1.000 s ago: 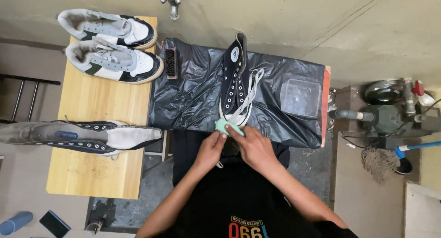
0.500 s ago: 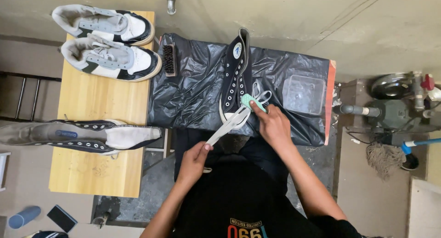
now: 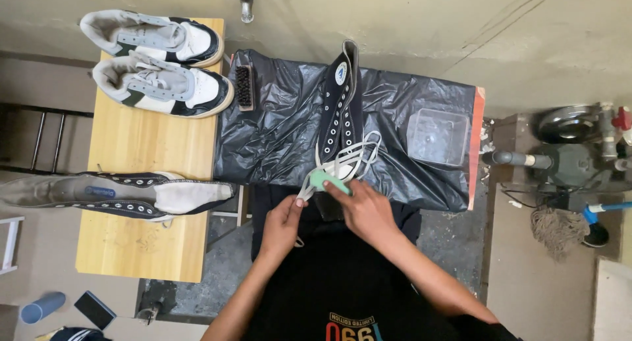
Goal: Cleaning shoelaces by scrubbing them with a small brush on a workbench.
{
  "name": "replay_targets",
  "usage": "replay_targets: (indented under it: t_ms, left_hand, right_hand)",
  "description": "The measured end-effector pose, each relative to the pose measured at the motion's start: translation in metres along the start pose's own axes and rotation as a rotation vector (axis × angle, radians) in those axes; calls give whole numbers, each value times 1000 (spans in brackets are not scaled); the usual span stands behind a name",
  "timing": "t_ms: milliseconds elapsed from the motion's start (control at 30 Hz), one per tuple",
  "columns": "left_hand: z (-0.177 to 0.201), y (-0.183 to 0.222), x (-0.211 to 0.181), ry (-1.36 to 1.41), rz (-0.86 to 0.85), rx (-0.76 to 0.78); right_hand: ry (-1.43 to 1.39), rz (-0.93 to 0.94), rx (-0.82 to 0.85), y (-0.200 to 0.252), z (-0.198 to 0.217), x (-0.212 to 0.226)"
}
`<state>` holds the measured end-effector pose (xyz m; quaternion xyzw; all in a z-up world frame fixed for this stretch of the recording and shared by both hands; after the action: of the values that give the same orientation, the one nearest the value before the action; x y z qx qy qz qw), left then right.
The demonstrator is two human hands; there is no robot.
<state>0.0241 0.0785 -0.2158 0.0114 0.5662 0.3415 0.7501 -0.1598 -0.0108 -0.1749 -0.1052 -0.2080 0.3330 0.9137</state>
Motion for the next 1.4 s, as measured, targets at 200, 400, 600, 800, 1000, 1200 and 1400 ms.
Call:
replay_targets:
  t_ms: [200,400,600,800,1000,1200,1400]
  left_hand:
    - [25,10,-11,-28,-29,22]
    - [62,29,-56,-56,-86,-44]
    - [78,44,-100,-37,-209,95]
    - [48,74,-149,-145,-575,697]
    - [40,82,-171,-38,-621,806]
    - [33,76,-175,-113,-649,972]
    - [25,58,-181,-115,-726,880]
  right_hand:
    - [32,-29,-29,-1,-13,-32]
    - [72,-235,44,-12,-7,-71]
    - [-388,-676,-57,-81,26,-83]
    - [-159,-751,-18,-165,-27,-85]
    - [-110,-587,-121,-178,-52,-82]
    - [0,-245,202,-244,-16,-38]
    - [24,88,416,-283,-52,-28]
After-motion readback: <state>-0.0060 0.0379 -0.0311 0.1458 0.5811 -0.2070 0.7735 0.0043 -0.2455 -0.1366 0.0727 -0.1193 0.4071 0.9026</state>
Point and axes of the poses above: each hand's wrist, its own y-axis away from the middle knuckle, its own z-axis out of the back of the hand, x = y × z, the point moved 4 cm from there along -y, towards the middle knuckle, and after that the axes turned 12 degrees about -x, right-handed, at the moved point
